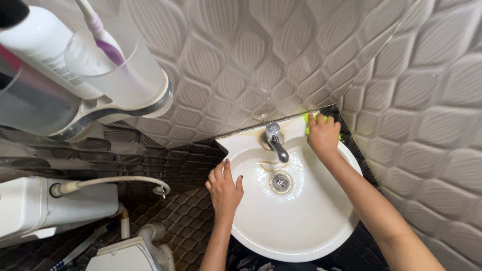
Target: The person cleans a bathroom sink using a yellow sponge, scrubbing the basin and around the faucet before rinsing their hands under the water.
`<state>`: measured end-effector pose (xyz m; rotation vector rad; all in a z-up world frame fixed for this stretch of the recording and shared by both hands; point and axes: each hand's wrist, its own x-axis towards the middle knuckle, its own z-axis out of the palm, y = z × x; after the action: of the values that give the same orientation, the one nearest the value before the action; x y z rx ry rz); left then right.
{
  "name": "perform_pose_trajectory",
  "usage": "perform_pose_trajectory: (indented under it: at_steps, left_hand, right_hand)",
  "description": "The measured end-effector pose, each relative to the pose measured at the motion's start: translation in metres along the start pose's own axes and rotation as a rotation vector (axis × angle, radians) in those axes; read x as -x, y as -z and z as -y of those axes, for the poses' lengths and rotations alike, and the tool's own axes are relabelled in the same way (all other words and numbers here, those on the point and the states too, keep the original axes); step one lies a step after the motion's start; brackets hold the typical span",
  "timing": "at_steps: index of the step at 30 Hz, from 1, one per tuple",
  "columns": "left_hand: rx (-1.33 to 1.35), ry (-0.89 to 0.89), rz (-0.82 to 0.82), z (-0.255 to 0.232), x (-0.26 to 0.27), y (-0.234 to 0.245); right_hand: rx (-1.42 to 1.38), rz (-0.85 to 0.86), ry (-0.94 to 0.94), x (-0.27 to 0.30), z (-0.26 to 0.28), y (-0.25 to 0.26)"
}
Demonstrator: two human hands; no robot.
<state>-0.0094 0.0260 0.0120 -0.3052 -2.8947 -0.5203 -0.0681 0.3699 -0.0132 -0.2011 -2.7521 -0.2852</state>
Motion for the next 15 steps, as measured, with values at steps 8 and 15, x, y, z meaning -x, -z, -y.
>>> perform_pose_trajectory:
  at_steps: [8, 15]
  left_hand:
    - [-0.006, 0.007, 0.054, 0.000, 0.001, -0.004]
    - [-0.013, 0.030, 0.074, 0.001, -0.001, -0.005]
  right_hand:
    - [-0.200, 0.032, 0.226, 0.005, 0.065, 0.026]
    - [-0.247, 0.150, 0.221, 0.033, 0.041, 0.047]
